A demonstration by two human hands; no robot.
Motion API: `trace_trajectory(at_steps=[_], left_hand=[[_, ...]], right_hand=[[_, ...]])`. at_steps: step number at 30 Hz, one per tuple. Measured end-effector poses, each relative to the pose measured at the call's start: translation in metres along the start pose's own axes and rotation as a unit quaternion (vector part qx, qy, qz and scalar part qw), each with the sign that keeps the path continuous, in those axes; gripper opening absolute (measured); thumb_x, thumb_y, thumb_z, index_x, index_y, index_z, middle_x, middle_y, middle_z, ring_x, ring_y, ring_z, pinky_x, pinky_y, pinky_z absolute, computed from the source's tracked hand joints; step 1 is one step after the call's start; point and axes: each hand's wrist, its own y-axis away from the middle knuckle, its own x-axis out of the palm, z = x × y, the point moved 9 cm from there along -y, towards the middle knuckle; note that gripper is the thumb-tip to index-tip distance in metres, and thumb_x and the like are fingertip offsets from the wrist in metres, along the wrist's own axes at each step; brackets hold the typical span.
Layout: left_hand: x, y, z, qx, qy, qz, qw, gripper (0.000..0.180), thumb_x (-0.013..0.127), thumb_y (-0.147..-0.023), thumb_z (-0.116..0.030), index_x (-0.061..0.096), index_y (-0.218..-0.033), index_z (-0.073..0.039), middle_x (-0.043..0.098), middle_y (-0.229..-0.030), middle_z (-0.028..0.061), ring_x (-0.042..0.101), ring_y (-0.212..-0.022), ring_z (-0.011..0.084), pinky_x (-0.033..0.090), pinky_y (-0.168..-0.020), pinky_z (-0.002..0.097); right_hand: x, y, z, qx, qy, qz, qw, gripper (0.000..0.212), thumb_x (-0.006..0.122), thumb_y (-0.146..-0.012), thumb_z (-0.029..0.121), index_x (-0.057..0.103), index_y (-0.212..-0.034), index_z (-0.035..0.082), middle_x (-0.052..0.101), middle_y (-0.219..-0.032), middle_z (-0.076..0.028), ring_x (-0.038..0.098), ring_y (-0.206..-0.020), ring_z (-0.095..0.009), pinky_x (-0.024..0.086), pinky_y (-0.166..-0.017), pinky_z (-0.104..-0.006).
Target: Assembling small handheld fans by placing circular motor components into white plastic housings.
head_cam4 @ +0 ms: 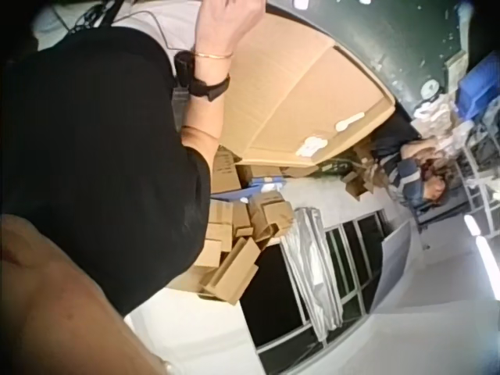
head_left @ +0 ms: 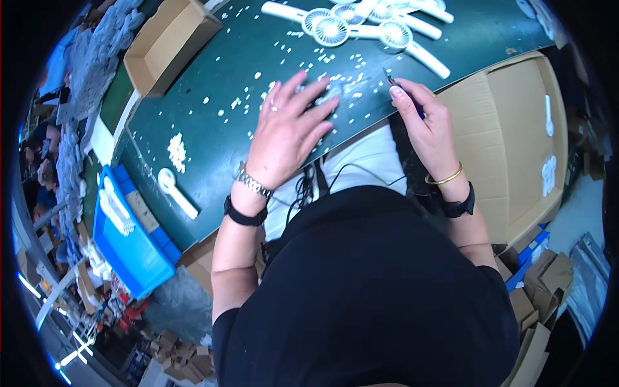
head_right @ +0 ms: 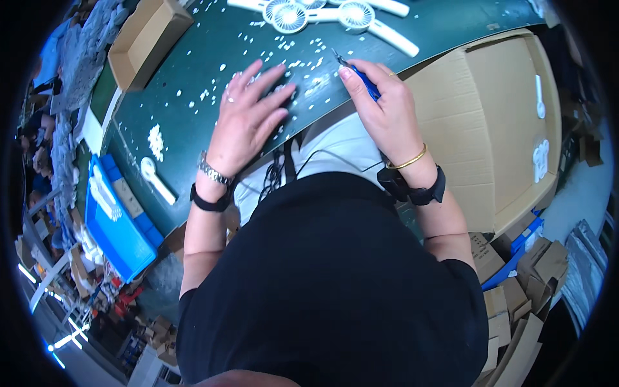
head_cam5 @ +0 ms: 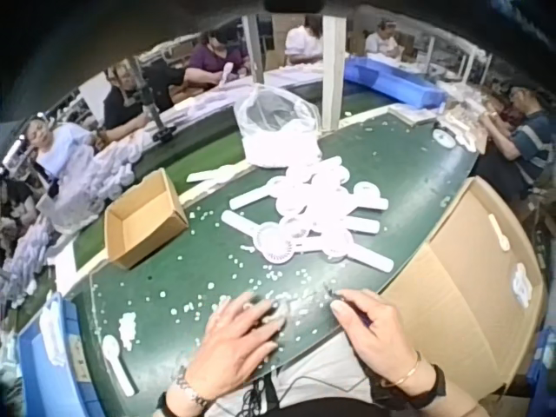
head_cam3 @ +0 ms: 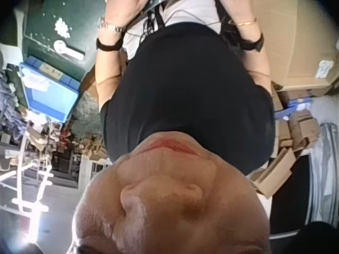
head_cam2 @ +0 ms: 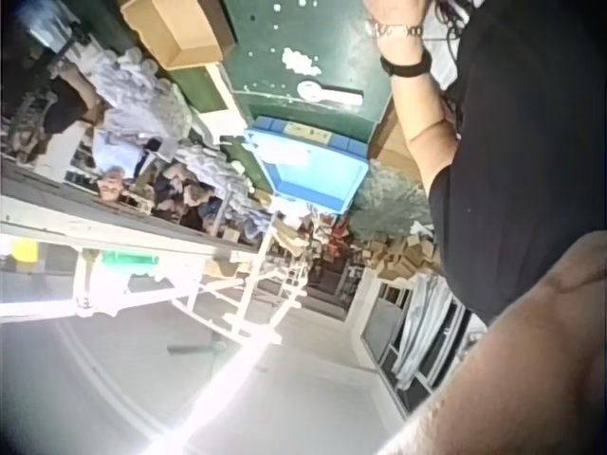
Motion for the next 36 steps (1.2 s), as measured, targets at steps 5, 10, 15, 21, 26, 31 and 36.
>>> trace_trajectory(at_steps=[5, 10, 15, 21, 26, 31, 36], left_hand=[[0.02, 0.009, 0.006, -0.035, -0.037, 0.064, 0.997, 0.047, 0.07, -0.101, -0.027, 0.065, -0.146, -0.012, 0.051, -0.163, 0.0033, 0.035, -0.158, 0.03, 0.021, -0.13, 0.0589], [0.012, 0.02, 0.025, -0.088, -0.106, 0.052, 0.989, 0.05, 0.068, -0.103, -0.027, 0.061, -0.149, -0.01, 0.048, -0.166, 0.0047, 0.034, -0.159, 0.0299, 0.018, -0.13, 0.0578], [-0.006, 0.03, 0.033, -0.129, -0.115, 0.006, 0.985, 0.047, 0.067, -0.103, -0.023, 0.061, -0.148, -0.009, 0.05, -0.164, 0.0082, 0.036, -0.157, 0.03, 0.022, -0.129, 0.0545], [-0.054, 0.065, 0.05, -0.196, -0.058, -0.136, 0.969, 0.036, 0.07, -0.099, -0.013, 0.069, -0.135, -0.005, 0.064, -0.144, 0.0141, 0.062, -0.131, 0.0307, 0.049, -0.109, 0.0458], [-0.049, 0.117, 0.073, -0.359, 0.112, -0.181, 0.909, 0.015, 0.077, -0.093, -0.007, 0.073, -0.107, -0.001, 0.07, -0.107, 0.0137, 0.07, -0.084, 0.0253, 0.057, -0.074, 0.0372], [-0.035, 0.134, 0.069, -0.39, 0.155, -0.158, 0.894, 0.013, 0.08, -0.09, -0.008, 0.07, -0.089, 0.0, 0.067, -0.088, 0.0124, 0.067, -0.069, 0.023, 0.056, -0.068, 0.0352], [-0.042, 0.145, 0.073, -0.384, 0.172, -0.2, 0.885, 0.012, 0.08, -0.091, -0.007, 0.071, -0.089, 0.001, 0.068, -0.088, 0.0116, 0.068, -0.07, 0.0219, 0.056, -0.066, 0.0343]], right_hand=[[-0.044, -0.023, -0.006, -0.036, 0.071, -0.075, 0.994, 0.036, 0.07, -0.106, 0.026, 0.072, -0.127, -0.004, 0.072, -0.105, -0.009, 0.066, -0.095, -0.015, 0.052, -0.084, -0.0268], [-0.089, -0.053, -0.025, 0.02, 0.16, -0.115, 0.98, 0.038, 0.073, -0.104, 0.03, 0.074, -0.125, -0.001, 0.073, -0.107, -0.012, 0.068, -0.096, -0.018, 0.053, -0.086, -0.0296], [-0.122, -0.108, -0.07, 0.01, 0.322, -0.159, 0.933, 0.05, 0.07, -0.102, 0.045, 0.075, -0.123, 0.0, 0.076, -0.113, -0.021, 0.074, -0.103, -0.033, 0.056, -0.092, -0.0384], [-0.156, -0.155, -0.11, -0.011, 0.424, -0.168, 0.89, 0.062, 0.067, -0.101, 0.055, 0.074, -0.127, -0.001, 0.075, -0.119, -0.027, 0.072, -0.111, -0.042, 0.054, -0.1, -0.0444], [-0.146, -0.144, -0.072, -0.124, 0.332, -0.219, 0.909, 0.052, 0.078, -0.098, 0.043, 0.075, -0.129, 0.0, 0.076, -0.122, -0.022, 0.074, -0.11, -0.033, 0.056, -0.099, -0.0401], [-0.083, -0.093, -0.059, -0.001, 0.148, -0.066, 0.987, 0.035, 0.081, -0.098, 0.024, 0.076, -0.126, 0.003, 0.077, -0.116, -0.012, 0.069, -0.111, -0.019, 0.055, -0.091, -0.0313], [-0.046, -0.07, -0.038, -0.128, 0.348, -0.05, 0.927, 0.031, 0.082, -0.095, 0.019, 0.078, -0.123, 0.007, 0.077, -0.11, -0.01, 0.069, -0.102, -0.02, 0.055, -0.086, -0.0327]])
